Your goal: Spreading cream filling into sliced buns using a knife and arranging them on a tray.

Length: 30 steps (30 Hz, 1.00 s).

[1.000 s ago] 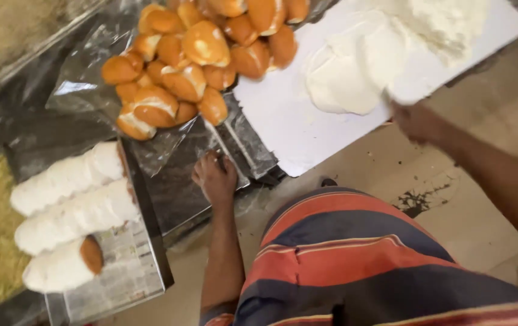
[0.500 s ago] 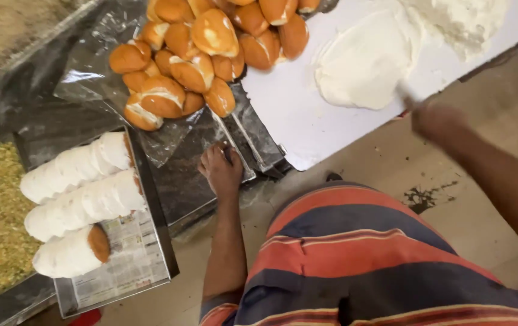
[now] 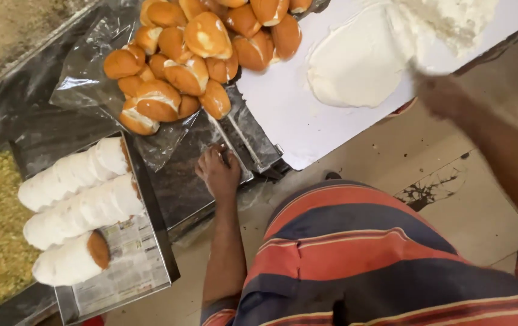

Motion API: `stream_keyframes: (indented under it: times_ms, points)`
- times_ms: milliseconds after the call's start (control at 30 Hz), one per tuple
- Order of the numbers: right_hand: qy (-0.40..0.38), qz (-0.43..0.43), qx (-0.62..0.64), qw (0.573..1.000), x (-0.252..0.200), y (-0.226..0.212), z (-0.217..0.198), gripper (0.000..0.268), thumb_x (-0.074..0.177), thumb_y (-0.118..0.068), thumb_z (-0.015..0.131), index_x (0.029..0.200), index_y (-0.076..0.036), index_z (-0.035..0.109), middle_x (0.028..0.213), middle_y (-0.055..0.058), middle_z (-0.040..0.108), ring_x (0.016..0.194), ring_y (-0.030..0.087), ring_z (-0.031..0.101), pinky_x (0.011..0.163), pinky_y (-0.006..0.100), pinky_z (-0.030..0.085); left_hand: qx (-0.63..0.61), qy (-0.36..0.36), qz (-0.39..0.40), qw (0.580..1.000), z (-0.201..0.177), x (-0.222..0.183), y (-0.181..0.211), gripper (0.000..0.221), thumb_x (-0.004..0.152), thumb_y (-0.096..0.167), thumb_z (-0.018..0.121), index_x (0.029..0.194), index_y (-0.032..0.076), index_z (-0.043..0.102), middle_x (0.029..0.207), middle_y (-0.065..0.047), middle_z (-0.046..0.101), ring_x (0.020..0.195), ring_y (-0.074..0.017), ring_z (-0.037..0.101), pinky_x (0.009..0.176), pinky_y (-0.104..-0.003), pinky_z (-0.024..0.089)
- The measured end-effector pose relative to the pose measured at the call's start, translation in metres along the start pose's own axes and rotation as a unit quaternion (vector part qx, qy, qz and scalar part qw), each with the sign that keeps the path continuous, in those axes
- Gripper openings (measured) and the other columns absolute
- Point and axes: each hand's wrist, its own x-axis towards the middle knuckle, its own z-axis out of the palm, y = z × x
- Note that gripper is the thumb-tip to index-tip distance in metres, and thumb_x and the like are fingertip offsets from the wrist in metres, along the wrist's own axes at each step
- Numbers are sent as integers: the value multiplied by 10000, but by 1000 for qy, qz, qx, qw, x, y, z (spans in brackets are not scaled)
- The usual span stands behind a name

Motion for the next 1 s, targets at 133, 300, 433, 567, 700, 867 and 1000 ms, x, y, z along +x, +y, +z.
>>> stream_keyframes:
  times_ms: [133, 300, 433, 567, 700, 867, 1000]
  points:
    - [2, -8, -23, 1000, 14, -34, -8, 587, 1155, -506, 355, 1675, -253, 459, 935, 330, 660, 699, 294, 575, 621, 453, 530, 2, 17, 1, 1000, 1, 4, 3, 280, 883, 252, 683, 1132, 127, 662, 1197, -70, 656, 1214, -318, 560, 1099, -555, 360]
    - [-23, -11, -55, 998, 5, -56, 5, 509, 1149, -391, 378, 1613, -217, 493, 1133, 319, 734, 870, 389, 682, 737, 506, 590, 2, 15, -3, 1000, 14, -6, -7, 299, 877, 269, 696, 1139, 128, 668, 1194, -68, 660, 1208, -323, 554, 1057, -562, 358]
    - [-39, -3, -71, 997, -34, -73, 16, 484, 1147, -353, 385, 1592, -205, 504, 1198, 316, 759, 927, 421, 717, 776, 525, 610, 11, 14, 10, 1000, 10, 1, -3, 297, 926, 258, 683, 1175, 101, 648, 1243, -76, 647, 1239, -323, 546, 1089, -559, 357]
    - [-29, -24, -293, 955, -63, -70, 17, 598, 1094, -227, 319, 1682, -269, 221, 1168, 266, 707, 974, 390, 712, 868, 495, 579, -1, 11, -1, 1000, 2, 1, -1, 299, 887, 263, 691, 1144, 114, 659, 1221, -75, 653, 1231, -319, 546, 1081, -570, 347]
    - [-15, -54, -344, 937, -54, -58, 22, 662, 1063, -191, 338, 1695, -272, 162, 1128, 252, 702, 954, 378, 713, 864, 493, 573, -18, -7, -10, 1000, 1, 1, -1, 298, 912, 269, 693, 1162, 110, 659, 1197, -73, 652, 1230, -322, 544, 1089, -562, 350]
    - [-22, -70, -362, 929, -40, -57, 35, 745, 1026, -159, 406, 1705, -255, 115, 1061, 244, 719, 888, 363, 724, 787, 503, 595, -4, -7, -10, 1000, 5, 0, 0, 297, 912, 274, 688, 1156, 106, 664, 1196, -82, 649, 1224, -322, 543, 1101, -562, 340]
    - [-15, -78, -376, 923, -33, -57, 38, 818, 996, -133, 459, 1712, -242, 78, 1007, 238, 734, 836, 350, 734, 726, 512, 612, -6, 0, 2, 1000, 7, 1, -3, 290, 900, 265, 678, 1143, 106, 668, 1202, -76, 652, 1230, -321, 546, 1099, -575, 336]
